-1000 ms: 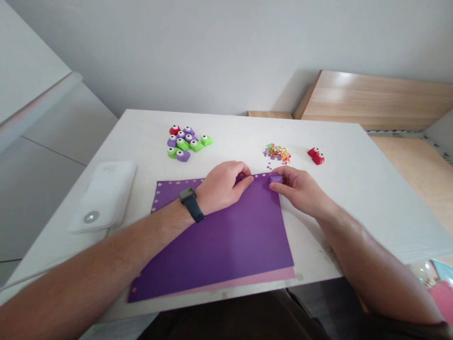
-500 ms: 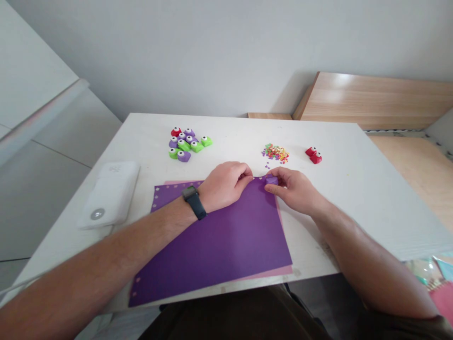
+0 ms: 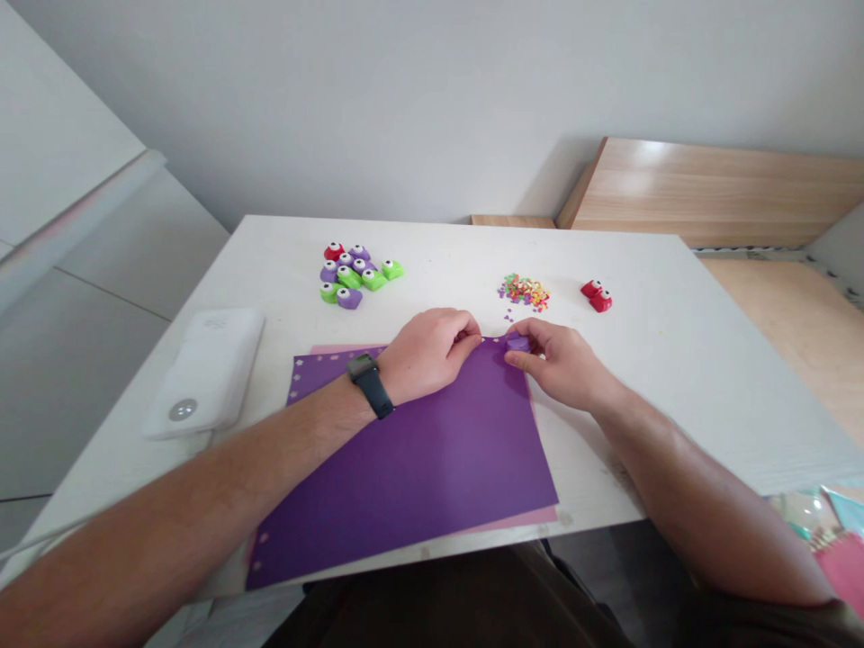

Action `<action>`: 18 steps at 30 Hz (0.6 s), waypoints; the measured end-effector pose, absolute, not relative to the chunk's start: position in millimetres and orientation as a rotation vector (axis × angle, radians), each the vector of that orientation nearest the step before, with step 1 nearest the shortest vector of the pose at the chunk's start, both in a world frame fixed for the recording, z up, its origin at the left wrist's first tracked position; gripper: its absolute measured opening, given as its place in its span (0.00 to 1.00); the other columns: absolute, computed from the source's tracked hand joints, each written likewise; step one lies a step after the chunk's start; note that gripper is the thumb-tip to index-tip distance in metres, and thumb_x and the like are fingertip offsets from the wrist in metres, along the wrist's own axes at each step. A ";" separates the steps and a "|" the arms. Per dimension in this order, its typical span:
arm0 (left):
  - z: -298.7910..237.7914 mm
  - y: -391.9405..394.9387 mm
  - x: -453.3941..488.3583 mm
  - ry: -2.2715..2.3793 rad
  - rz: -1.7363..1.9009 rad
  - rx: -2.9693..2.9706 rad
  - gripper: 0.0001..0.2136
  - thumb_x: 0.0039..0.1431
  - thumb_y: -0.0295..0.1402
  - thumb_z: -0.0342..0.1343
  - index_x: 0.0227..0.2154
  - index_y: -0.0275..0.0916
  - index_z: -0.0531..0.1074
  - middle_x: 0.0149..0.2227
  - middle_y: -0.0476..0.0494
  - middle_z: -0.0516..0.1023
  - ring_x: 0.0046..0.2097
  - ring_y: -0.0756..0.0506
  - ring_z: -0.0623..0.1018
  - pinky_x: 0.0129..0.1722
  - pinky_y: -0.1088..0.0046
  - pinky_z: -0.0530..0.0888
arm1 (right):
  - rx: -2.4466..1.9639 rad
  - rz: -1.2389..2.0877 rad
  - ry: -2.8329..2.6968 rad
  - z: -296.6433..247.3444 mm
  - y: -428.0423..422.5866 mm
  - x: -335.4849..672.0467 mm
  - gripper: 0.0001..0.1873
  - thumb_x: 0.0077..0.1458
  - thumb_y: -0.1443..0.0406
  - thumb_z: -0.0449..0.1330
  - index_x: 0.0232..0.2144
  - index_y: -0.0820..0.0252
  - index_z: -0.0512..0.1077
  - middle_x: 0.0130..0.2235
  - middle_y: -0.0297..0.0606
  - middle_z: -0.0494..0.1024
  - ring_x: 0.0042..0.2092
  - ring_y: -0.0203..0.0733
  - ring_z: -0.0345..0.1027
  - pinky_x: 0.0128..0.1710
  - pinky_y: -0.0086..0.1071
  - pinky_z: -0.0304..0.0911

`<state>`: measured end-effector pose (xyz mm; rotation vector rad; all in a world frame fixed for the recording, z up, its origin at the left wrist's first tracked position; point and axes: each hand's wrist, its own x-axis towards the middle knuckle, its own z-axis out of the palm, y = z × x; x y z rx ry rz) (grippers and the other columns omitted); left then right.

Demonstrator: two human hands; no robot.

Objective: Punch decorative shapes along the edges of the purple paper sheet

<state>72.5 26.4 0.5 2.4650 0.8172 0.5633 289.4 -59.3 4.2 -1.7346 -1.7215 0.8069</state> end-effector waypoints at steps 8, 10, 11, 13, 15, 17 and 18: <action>-1.3 25.7 72.5 0.807 0.559 2.446 0.09 0.68 0.34 0.51 0.37 0.38 0.75 0.35 0.45 0.79 0.38 0.44 0.76 0.39 0.67 0.69 | -1.782 0.705 -1.781 6.2 -59.9 286.4 0.09 0.57 0.61 0.64 0.40 0.55 0.76 0.34 0.35 0.80 0.34 0.42 0.70 0.38 0.37 0.64; -1.1 26.1 72.3 0.811 0.572 2.445 0.09 0.68 0.33 0.51 0.37 0.38 0.75 0.35 0.45 0.79 0.38 0.45 0.76 0.39 0.67 0.69 | -1.768 0.706 -1.751 4.1 -59.0 286.9 0.11 0.58 0.60 0.64 0.42 0.55 0.76 0.35 0.35 0.81 0.34 0.41 0.70 0.37 0.37 0.64; -0.9 26.3 72.1 0.814 0.581 2.441 0.08 0.68 0.33 0.51 0.37 0.38 0.75 0.35 0.45 0.79 0.38 0.45 0.76 0.39 0.67 0.69 | -1.758 0.709 -1.734 2.8 -58.5 287.5 0.12 0.58 0.60 0.64 0.43 0.56 0.76 0.36 0.35 0.81 0.34 0.41 0.71 0.38 0.37 0.65; -0.7 26.7 71.9 0.818 0.596 2.435 0.08 0.68 0.33 0.51 0.36 0.38 0.75 0.35 0.45 0.79 0.38 0.45 0.76 0.38 0.67 0.69 | -1.731 0.728 -1.733 0.7 -57.7 289.2 0.13 0.58 0.59 0.64 0.45 0.56 0.76 0.38 0.36 0.81 0.35 0.41 0.71 0.38 0.37 0.65; -0.8 27.2 71.7 0.818 0.598 2.432 0.08 0.68 0.33 0.51 0.36 0.39 0.74 0.35 0.45 0.79 0.38 0.45 0.76 0.38 0.68 0.68 | -1.710 0.750 -1.745 -0.2 -57.5 291.0 0.14 0.57 0.59 0.64 0.45 0.56 0.76 0.38 0.36 0.81 0.36 0.41 0.71 0.38 0.36 0.66; -1.3 27.5 71.5 0.820 0.591 2.434 0.08 0.68 0.32 0.51 0.36 0.39 0.74 0.36 0.45 0.79 0.38 0.45 0.76 0.38 0.68 0.68 | -1.696 0.778 -1.745 0.3 -57.7 292.5 0.14 0.57 0.60 0.64 0.46 0.56 0.75 0.38 0.36 0.81 0.35 0.41 0.70 0.38 0.37 0.66; -1.5 27.6 71.4 0.821 0.586 2.433 0.08 0.68 0.32 0.50 0.36 0.39 0.74 0.36 0.44 0.79 0.38 0.45 0.76 0.37 0.68 0.68 | -1.692 0.792 -1.739 0.8 -57.9 293.1 0.15 0.57 0.60 0.64 0.46 0.57 0.75 0.38 0.36 0.81 0.35 0.41 0.70 0.38 0.37 0.67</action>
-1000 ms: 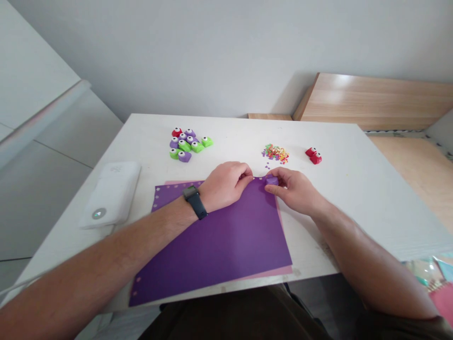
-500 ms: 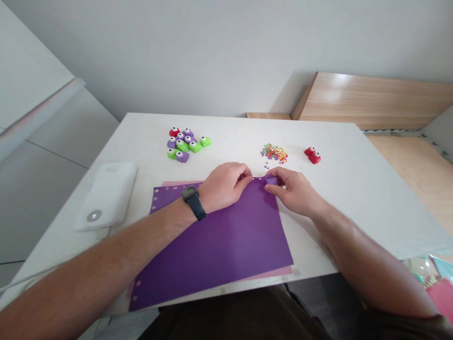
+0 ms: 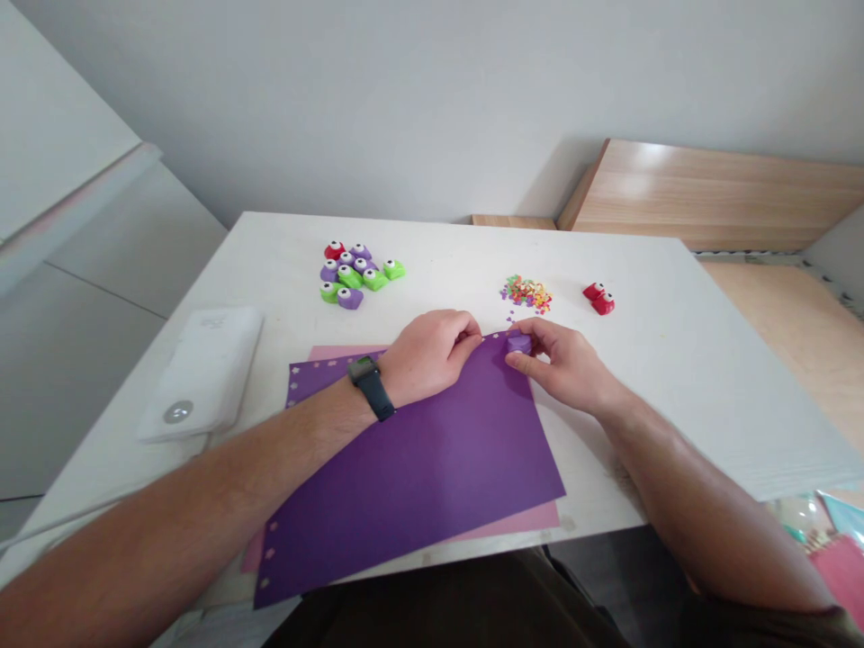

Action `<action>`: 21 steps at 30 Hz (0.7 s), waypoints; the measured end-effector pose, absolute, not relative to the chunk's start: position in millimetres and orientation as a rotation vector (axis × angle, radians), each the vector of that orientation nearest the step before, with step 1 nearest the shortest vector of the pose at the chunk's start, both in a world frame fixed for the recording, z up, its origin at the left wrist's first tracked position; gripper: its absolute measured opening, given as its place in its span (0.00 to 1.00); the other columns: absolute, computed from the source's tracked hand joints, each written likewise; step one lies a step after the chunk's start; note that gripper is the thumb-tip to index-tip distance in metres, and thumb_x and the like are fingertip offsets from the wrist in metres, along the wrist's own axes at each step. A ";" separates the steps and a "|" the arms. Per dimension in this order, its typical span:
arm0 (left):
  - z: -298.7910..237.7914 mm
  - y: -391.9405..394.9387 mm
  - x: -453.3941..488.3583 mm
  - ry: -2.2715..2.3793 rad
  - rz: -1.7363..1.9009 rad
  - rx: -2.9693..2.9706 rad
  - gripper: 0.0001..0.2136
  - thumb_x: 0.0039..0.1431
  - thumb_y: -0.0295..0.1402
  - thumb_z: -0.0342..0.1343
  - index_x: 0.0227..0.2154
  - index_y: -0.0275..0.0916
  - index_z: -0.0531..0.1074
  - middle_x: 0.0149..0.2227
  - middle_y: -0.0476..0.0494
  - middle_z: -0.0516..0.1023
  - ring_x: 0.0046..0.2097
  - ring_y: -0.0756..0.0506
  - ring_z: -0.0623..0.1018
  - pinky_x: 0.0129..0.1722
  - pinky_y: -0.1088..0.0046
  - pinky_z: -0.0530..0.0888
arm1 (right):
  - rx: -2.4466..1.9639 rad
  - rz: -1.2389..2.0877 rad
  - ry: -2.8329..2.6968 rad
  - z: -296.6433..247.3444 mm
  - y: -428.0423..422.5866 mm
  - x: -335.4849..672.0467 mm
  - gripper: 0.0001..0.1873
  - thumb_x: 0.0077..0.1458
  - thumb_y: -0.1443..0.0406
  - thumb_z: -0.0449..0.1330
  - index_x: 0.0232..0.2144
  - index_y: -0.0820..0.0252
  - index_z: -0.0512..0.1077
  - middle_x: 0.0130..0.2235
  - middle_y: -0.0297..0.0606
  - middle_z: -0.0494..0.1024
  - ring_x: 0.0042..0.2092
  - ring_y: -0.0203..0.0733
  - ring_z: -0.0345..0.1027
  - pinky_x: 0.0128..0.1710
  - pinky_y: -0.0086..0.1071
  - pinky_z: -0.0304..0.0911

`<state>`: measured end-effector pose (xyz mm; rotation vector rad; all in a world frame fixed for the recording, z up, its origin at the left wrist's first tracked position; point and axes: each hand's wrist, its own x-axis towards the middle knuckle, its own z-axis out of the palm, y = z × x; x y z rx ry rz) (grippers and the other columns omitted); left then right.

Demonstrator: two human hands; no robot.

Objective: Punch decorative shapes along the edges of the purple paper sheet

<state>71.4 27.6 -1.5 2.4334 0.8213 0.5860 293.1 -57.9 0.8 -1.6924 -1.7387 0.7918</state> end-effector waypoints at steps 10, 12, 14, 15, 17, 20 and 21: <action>-1.8 27.3 71.0 0.832 0.545 2.404 0.08 0.68 0.32 0.51 0.37 0.39 0.75 0.36 0.45 0.80 0.37 0.45 0.77 0.36 0.68 0.68 | -1.650 0.934 -1.621 1.8 -59.0 301.7 0.17 0.58 0.56 0.64 0.48 0.56 0.75 0.41 0.38 0.80 0.38 0.43 0.71 0.40 0.39 0.68; -1.7 27.4 71.0 0.838 0.541 2.399 0.08 0.68 0.32 0.51 0.37 0.39 0.75 0.36 0.45 0.80 0.37 0.45 0.77 0.36 0.68 0.68 | -1.636 0.949 -1.586 1.4 -58.9 303.9 0.18 0.58 0.55 0.65 0.48 0.56 0.75 0.41 0.38 0.80 0.38 0.43 0.71 0.41 0.39 0.69; -1.5 27.6 70.9 0.843 0.539 2.394 0.08 0.68 0.32 0.51 0.36 0.39 0.75 0.36 0.45 0.80 0.37 0.45 0.77 0.36 0.68 0.68 | -1.618 0.962 -1.551 1.9 -58.5 305.7 0.19 0.58 0.54 0.65 0.49 0.56 0.75 0.40 0.38 0.79 0.38 0.43 0.71 0.41 0.39 0.68; -1.4 27.7 70.9 0.845 0.538 2.392 0.08 0.68 0.32 0.51 0.36 0.39 0.75 0.36 0.45 0.80 0.37 0.45 0.77 0.36 0.68 0.68 | -1.605 0.973 -1.530 2.5 -58.1 306.3 0.20 0.58 0.54 0.65 0.49 0.56 0.75 0.40 0.38 0.79 0.38 0.43 0.71 0.41 0.39 0.68; -1.3 27.8 70.9 0.848 0.535 2.389 0.08 0.68 0.33 0.51 0.36 0.39 0.75 0.36 0.45 0.80 0.36 0.45 0.77 0.36 0.68 0.69 | -1.576 1.001 -1.485 4.1 -57.2 306.8 0.21 0.58 0.53 0.65 0.49 0.58 0.75 0.39 0.38 0.79 0.37 0.42 0.70 0.40 0.37 0.67; -1.5 27.7 70.8 0.852 0.532 2.390 0.09 0.68 0.33 0.51 0.37 0.39 0.75 0.36 0.45 0.81 0.36 0.45 0.78 0.36 0.68 0.69 | -1.546 1.034 -1.428 6.0 -56.1 306.7 0.22 0.56 0.53 0.66 0.48 0.59 0.75 0.37 0.37 0.77 0.36 0.40 0.68 0.37 0.35 0.65; -1.7 27.7 70.8 0.853 0.533 2.391 0.09 0.68 0.33 0.51 0.36 0.39 0.75 0.36 0.45 0.81 0.36 0.45 0.78 0.36 0.68 0.69 | -1.540 1.039 -1.416 6.3 -55.9 306.6 0.22 0.56 0.53 0.66 0.48 0.59 0.75 0.37 0.37 0.77 0.36 0.39 0.68 0.37 0.34 0.64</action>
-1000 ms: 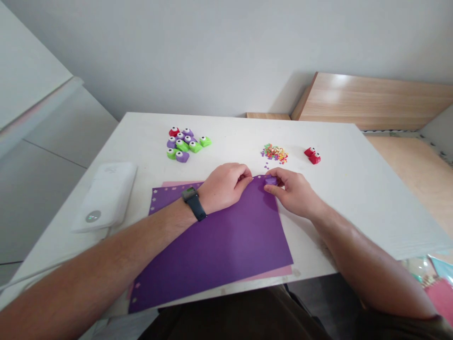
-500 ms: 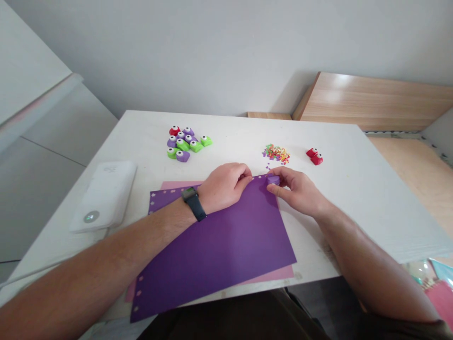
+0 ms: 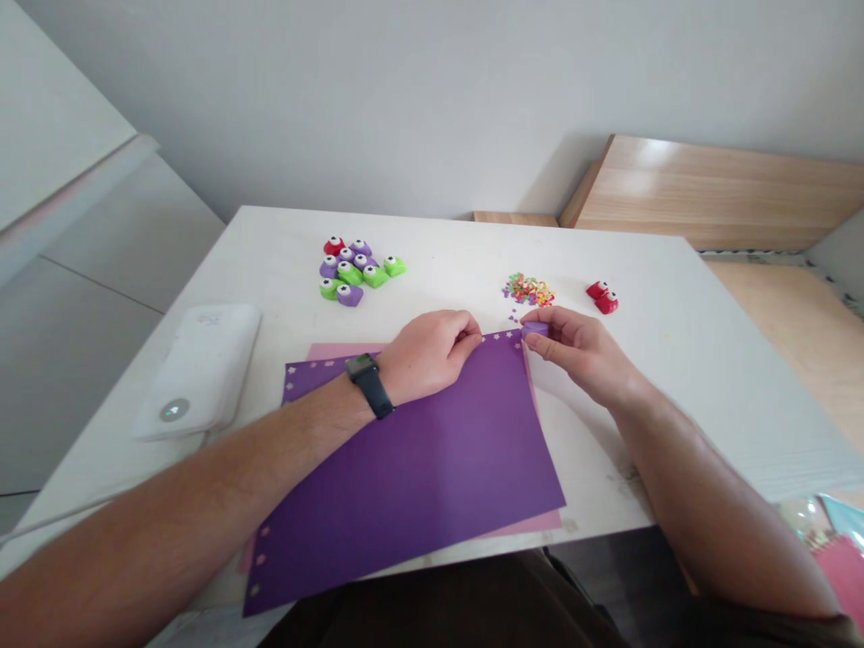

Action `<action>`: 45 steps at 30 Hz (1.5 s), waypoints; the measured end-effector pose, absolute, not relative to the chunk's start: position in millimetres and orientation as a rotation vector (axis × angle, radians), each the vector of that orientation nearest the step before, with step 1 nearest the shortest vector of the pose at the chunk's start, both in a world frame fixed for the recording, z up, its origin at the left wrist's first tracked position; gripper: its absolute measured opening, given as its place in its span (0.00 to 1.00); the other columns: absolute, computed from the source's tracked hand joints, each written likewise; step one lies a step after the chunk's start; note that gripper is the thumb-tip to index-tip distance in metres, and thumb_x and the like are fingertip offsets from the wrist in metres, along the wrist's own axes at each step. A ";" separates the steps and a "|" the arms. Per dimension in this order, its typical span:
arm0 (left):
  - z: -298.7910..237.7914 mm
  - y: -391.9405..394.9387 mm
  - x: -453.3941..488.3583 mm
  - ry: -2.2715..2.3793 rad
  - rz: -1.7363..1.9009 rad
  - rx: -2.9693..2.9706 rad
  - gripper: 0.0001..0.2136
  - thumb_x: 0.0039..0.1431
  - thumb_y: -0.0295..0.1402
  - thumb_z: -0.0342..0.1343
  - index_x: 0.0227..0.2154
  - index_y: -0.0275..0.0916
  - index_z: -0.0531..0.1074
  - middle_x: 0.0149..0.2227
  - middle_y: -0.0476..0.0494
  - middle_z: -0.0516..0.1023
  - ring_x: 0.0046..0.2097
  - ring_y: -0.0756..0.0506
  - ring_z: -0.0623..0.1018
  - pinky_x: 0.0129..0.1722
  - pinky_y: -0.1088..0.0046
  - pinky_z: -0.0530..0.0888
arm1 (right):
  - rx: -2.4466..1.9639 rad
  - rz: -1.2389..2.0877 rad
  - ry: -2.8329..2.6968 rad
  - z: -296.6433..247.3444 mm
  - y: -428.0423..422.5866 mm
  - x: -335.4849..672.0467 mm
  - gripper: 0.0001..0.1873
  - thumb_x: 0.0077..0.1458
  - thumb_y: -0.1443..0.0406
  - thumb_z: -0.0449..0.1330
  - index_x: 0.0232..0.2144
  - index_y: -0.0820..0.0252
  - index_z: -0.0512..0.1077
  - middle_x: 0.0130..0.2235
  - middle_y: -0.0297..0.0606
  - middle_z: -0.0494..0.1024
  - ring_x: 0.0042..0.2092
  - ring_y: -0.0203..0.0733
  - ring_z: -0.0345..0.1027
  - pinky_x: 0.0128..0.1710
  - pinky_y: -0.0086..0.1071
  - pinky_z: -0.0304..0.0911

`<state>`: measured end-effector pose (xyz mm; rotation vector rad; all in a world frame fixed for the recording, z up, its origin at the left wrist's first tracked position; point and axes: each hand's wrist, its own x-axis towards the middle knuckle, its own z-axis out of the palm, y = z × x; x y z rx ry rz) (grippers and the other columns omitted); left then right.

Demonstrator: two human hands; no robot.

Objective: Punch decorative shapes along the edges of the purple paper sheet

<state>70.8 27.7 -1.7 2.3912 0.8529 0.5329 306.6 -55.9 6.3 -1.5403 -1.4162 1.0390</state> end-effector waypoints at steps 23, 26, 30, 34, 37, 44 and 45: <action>-4.0 27.7 70.8 0.864 0.531 2.376 0.08 0.67 0.34 0.52 0.36 0.39 0.76 0.35 0.46 0.80 0.37 0.45 0.78 0.36 0.69 0.69 | -1.626 0.934 -1.531 3.4 -57.7 308.3 0.21 0.58 0.52 0.66 0.49 0.55 0.75 0.40 0.38 0.79 0.37 0.42 0.71 0.40 0.38 0.68; -3.9 27.6 70.8 0.861 0.532 2.372 0.08 0.68 0.34 0.52 0.37 0.39 0.76 0.35 0.46 0.80 0.37 0.45 0.78 0.36 0.69 0.69 | -1.636 0.907 -1.536 0.9 -56.8 308.8 0.21 0.57 0.52 0.66 0.49 0.55 0.75 0.39 0.38 0.80 0.37 0.42 0.71 0.40 0.38 0.68; -3.2 27.3 70.6 0.862 0.533 2.364 0.08 0.67 0.33 0.53 0.37 0.39 0.76 0.35 0.46 0.80 0.37 0.45 0.78 0.37 0.69 0.69 | -1.634 0.899 -1.545 -1.0 -56.2 309.3 0.21 0.57 0.52 0.66 0.49 0.55 0.75 0.39 0.38 0.79 0.37 0.43 0.71 0.40 0.38 0.68; -2.7 27.4 70.8 0.863 0.538 2.366 0.08 0.67 0.33 0.53 0.36 0.39 0.76 0.35 0.46 0.80 0.36 0.46 0.77 0.36 0.69 0.68 | -1.638 0.907 -1.549 -1.1 -56.6 309.4 0.21 0.57 0.52 0.66 0.49 0.55 0.75 0.40 0.38 0.80 0.37 0.43 0.72 0.40 0.39 0.69; -2.9 27.7 71.0 0.863 0.541 2.372 0.07 0.67 0.33 0.53 0.36 0.39 0.76 0.34 0.46 0.80 0.36 0.46 0.77 0.36 0.69 0.68 | -1.645 0.926 -1.529 -0.5 -56.7 309.8 0.21 0.57 0.51 0.66 0.49 0.54 0.75 0.41 0.39 0.80 0.38 0.44 0.72 0.40 0.39 0.69; -3.9 27.8 71.1 0.863 0.543 2.370 0.07 0.67 0.33 0.53 0.36 0.39 0.76 0.34 0.46 0.80 0.36 0.46 0.77 0.36 0.69 0.69 | -1.630 0.956 -1.513 1.6 -56.2 310.4 0.21 0.57 0.51 0.66 0.48 0.54 0.76 0.42 0.39 0.80 0.38 0.43 0.73 0.39 0.38 0.69; -4.1 27.9 71.0 0.863 0.543 2.370 0.07 0.67 0.33 0.53 0.36 0.39 0.76 0.34 0.46 0.80 0.36 0.46 0.77 0.36 0.69 0.69 | -1.624 0.958 -1.508 1.8 -56.2 310.4 0.21 0.57 0.51 0.66 0.49 0.55 0.75 0.42 0.39 0.80 0.37 0.43 0.73 0.39 0.38 0.69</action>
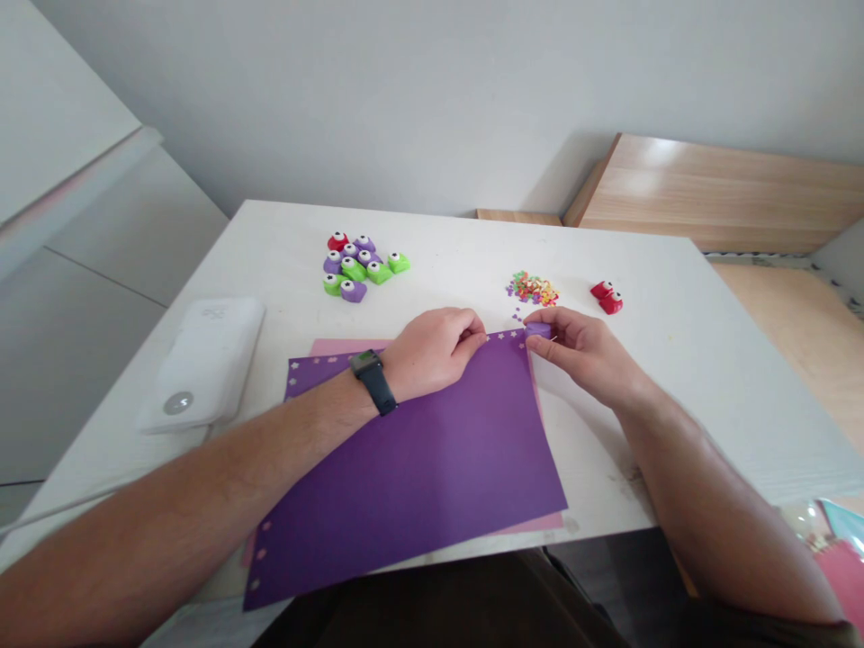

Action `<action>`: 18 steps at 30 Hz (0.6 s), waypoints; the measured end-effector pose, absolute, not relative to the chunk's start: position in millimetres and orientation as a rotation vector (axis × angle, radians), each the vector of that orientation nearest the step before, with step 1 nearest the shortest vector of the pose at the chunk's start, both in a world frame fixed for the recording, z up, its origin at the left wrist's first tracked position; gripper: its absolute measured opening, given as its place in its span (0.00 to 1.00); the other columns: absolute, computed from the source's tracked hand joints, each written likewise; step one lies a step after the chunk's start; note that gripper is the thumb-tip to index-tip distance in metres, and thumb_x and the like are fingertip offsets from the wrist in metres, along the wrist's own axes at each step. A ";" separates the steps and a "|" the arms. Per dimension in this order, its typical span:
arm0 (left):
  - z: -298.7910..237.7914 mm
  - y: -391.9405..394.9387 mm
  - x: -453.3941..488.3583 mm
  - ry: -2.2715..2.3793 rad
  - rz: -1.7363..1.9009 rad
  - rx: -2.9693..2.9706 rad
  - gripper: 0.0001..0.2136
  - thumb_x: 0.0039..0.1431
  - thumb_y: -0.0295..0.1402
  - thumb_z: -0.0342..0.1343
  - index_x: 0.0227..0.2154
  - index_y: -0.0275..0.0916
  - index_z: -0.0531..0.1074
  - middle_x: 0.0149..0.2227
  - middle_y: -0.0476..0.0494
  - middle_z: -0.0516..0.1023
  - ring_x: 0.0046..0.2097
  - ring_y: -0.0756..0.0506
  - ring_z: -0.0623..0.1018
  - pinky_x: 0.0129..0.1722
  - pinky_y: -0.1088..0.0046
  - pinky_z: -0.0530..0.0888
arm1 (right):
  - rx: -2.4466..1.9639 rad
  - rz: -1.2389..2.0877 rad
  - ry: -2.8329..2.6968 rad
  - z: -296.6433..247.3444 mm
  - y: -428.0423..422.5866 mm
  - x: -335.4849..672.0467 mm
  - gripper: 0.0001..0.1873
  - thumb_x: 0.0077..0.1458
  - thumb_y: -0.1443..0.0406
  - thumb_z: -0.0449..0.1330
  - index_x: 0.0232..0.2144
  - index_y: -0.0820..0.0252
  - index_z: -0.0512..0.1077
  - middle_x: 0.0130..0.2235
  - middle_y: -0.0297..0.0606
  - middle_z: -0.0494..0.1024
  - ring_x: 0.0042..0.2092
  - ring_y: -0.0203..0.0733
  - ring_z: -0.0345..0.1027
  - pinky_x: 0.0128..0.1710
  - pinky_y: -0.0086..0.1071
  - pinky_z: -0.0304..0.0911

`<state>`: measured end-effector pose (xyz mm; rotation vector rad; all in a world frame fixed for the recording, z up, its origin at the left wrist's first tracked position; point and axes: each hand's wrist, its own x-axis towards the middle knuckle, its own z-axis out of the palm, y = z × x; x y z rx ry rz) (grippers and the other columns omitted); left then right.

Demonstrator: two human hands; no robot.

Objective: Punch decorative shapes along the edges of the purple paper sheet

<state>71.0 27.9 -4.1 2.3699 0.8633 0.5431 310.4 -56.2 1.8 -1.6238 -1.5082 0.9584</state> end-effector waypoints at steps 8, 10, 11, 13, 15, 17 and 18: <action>-4.0 28.1 71.0 0.863 0.545 2.376 0.07 0.67 0.34 0.53 0.36 0.39 0.76 0.34 0.47 0.80 0.36 0.46 0.77 0.36 0.69 0.69 | -1.607 0.973 -1.494 1.3 -56.3 310.3 0.22 0.56 0.51 0.67 0.48 0.55 0.76 0.40 0.38 0.80 0.36 0.42 0.71 0.37 0.37 0.67; -3.7 28.0 71.1 0.866 0.546 2.371 0.07 0.67 0.34 0.53 0.36 0.39 0.76 0.34 0.46 0.80 0.36 0.46 0.77 0.37 0.69 0.69 | -1.597 0.987 -1.486 1.3 -56.3 310.4 0.22 0.56 0.51 0.67 0.48 0.55 0.76 0.39 0.37 0.79 0.36 0.41 0.71 0.37 0.37 0.66; -3.6 28.0 71.1 0.866 0.545 2.370 0.07 0.67 0.34 0.53 0.36 0.39 0.76 0.34 0.46 0.80 0.36 0.46 0.77 0.37 0.69 0.69 | -1.591 0.997 -1.483 1.6 -56.4 310.3 0.22 0.56 0.51 0.67 0.48 0.55 0.76 0.39 0.38 0.79 0.36 0.41 0.71 0.37 0.37 0.66; -3.3 27.8 71.2 0.869 0.543 2.369 0.07 0.67 0.34 0.53 0.36 0.39 0.76 0.34 0.46 0.80 0.36 0.45 0.77 0.36 0.69 0.69 | -1.575 1.021 -1.476 2.9 -56.7 310.0 0.22 0.56 0.51 0.67 0.48 0.56 0.76 0.40 0.38 0.79 0.37 0.41 0.70 0.38 0.37 0.66; -3.2 27.7 71.2 0.869 0.541 2.369 0.07 0.67 0.34 0.53 0.36 0.39 0.76 0.35 0.46 0.80 0.36 0.45 0.77 0.36 0.69 0.69 | -1.556 1.046 -1.463 4.8 -57.0 309.6 0.22 0.56 0.51 0.68 0.48 0.56 0.76 0.40 0.38 0.79 0.37 0.41 0.70 0.38 0.36 0.65; -3.4 27.6 71.2 0.869 0.543 2.367 0.07 0.67 0.34 0.53 0.36 0.39 0.76 0.35 0.46 0.80 0.37 0.46 0.78 0.37 0.69 0.69 | -1.540 1.066 -1.450 6.8 -57.2 309.1 0.22 0.56 0.52 0.68 0.48 0.57 0.76 0.40 0.38 0.79 0.38 0.41 0.70 0.39 0.36 0.65; -3.5 27.6 71.2 0.868 0.544 2.366 0.08 0.67 0.34 0.53 0.36 0.39 0.76 0.35 0.46 0.80 0.37 0.46 0.78 0.37 0.69 0.70 | -1.536 1.073 -1.445 7.7 -57.2 309.0 0.22 0.56 0.52 0.68 0.48 0.58 0.76 0.40 0.38 0.79 0.38 0.41 0.69 0.39 0.36 0.65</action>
